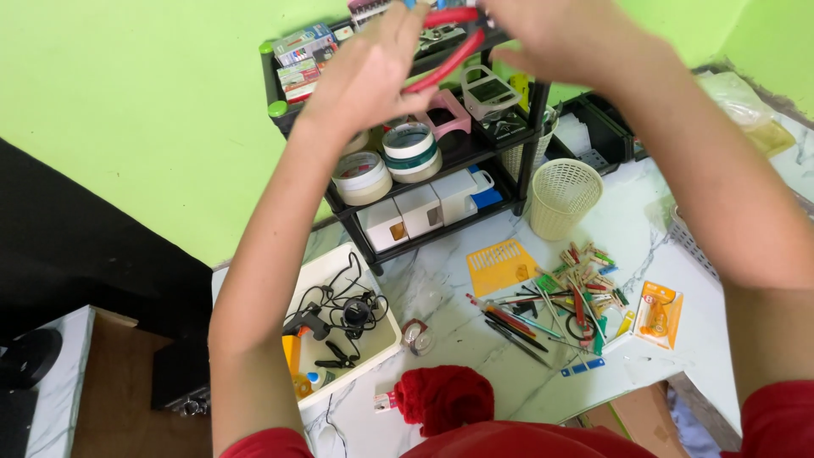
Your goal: Organizing various stationery items, clips, and tools into containers on a workspace.
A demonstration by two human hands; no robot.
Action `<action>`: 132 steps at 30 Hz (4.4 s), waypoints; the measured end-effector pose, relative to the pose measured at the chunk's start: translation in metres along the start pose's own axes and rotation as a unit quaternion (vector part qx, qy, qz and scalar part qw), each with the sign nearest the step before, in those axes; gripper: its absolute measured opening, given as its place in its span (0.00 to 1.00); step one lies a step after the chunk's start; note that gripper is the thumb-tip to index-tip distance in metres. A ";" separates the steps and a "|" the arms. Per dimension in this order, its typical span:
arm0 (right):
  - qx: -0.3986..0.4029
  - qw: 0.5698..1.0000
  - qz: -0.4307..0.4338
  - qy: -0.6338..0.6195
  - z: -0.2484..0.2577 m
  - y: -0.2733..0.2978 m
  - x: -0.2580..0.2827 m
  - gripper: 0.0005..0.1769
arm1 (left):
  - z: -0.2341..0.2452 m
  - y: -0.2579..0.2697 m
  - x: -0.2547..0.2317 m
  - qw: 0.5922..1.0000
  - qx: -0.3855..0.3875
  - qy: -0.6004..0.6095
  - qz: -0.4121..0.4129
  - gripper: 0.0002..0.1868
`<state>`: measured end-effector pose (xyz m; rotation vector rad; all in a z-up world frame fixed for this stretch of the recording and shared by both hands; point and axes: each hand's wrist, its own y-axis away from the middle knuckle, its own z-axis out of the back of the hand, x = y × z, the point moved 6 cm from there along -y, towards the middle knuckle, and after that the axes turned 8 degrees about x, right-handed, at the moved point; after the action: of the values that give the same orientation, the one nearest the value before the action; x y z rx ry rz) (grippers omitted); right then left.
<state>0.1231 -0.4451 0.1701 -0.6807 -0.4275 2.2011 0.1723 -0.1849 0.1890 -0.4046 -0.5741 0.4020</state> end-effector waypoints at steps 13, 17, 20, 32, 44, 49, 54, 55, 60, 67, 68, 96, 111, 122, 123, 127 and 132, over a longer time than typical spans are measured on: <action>0.022 0.990 -0.136 -0.045 -0.069 0.078 0.103 0.37 | -0.075 -0.019 -0.140 0.984 0.082 0.049 -0.153 0.39; -0.003 0.969 -0.229 -0.093 -0.107 0.134 0.087 0.36 | -0.101 -0.040 -0.167 0.975 0.041 0.109 -0.187 0.40; -0.039 0.947 -0.290 -0.133 -0.133 0.172 0.067 0.38 | -0.113 -0.051 -0.177 0.961 -0.015 0.215 -0.170 0.42; -0.101 0.823 -0.380 -0.410 -0.248 0.218 0.023 0.47 | -0.342 0.006 -0.223 0.835 0.107 0.534 0.081 0.34; 0.062 0.822 -0.393 -0.407 -0.348 0.217 0.021 0.46 | -0.371 0.021 -0.230 0.773 0.065 0.602 0.190 0.23; 0.138 0.834 -0.388 -0.369 -0.369 0.218 0.020 0.46 | -0.374 0.022 -0.231 0.763 0.062 0.617 0.184 0.22; 0.165 0.845 -0.382 -0.337 -0.372 0.218 0.022 0.48 | -0.371 0.024 -0.229 0.754 0.059 0.628 0.182 0.22; 0.166 0.846 -0.385 -0.330 -0.370 0.217 0.022 0.47 | -0.369 0.024 -0.228 0.753 0.063 0.629 0.180 0.21; 0.182 0.864 -0.397 -0.251 -0.325 0.201 0.036 0.41 | -0.343 0.026 -0.220 0.763 0.071 0.616 0.179 0.19; 0.207 0.915 -0.315 -0.141 -0.239 0.148 0.090 0.21 | -0.270 0.028 -0.188 0.790 0.068 0.588 0.162 0.12; 0.212 0.913 -0.305 -0.169 -0.232 0.142 0.100 0.18 | -0.259 0.029 -0.183 0.807 0.075 0.564 0.158 0.10; -0.072 0.853 -0.376 -0.356 -0.235 0.209 0.042 0.53 | -0.326 0.031 -0.253 0.840 0.195 0.465 0.200 0.29; -0.139 0.770 -0.333 -0.526 -0.117 0.270 0.039 0.47 | -0.275 -0.053 -0.275 0.883 0.053 0.461 0.062 0.31; -0.102 0.826 -0.318 -0.453 -0.191 0.243 0.020 0.49 | -0.312 -0.047 -0.263 0.845 0.109 0.502 0.151 0.39; -0.101 0.827 -0.315 -0.456 -0.198 0.240 0.020 0.49 | -0.319 -0.040 -0.264 0.845 0.108 0.500 0.155 0.39; -0.034 0.908 -0.271 -0.317 -0.237 0.222 0.024 0.52 | -0.323 -0.018 -0.257 0.849 0.064 0.492 0.181 0.62; 0.025 0.929 -0.245 -0.277 -0.271 0.196 0.018 0.54 | -0.329 -0.007 -0.252 0.803 0.073 0.541 0.238 0.69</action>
<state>0.1600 -0.5350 -0.1508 0.0997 -0.7330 1.8763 0.1753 -0.3918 -0.1702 -0.5537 0.7019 0.6086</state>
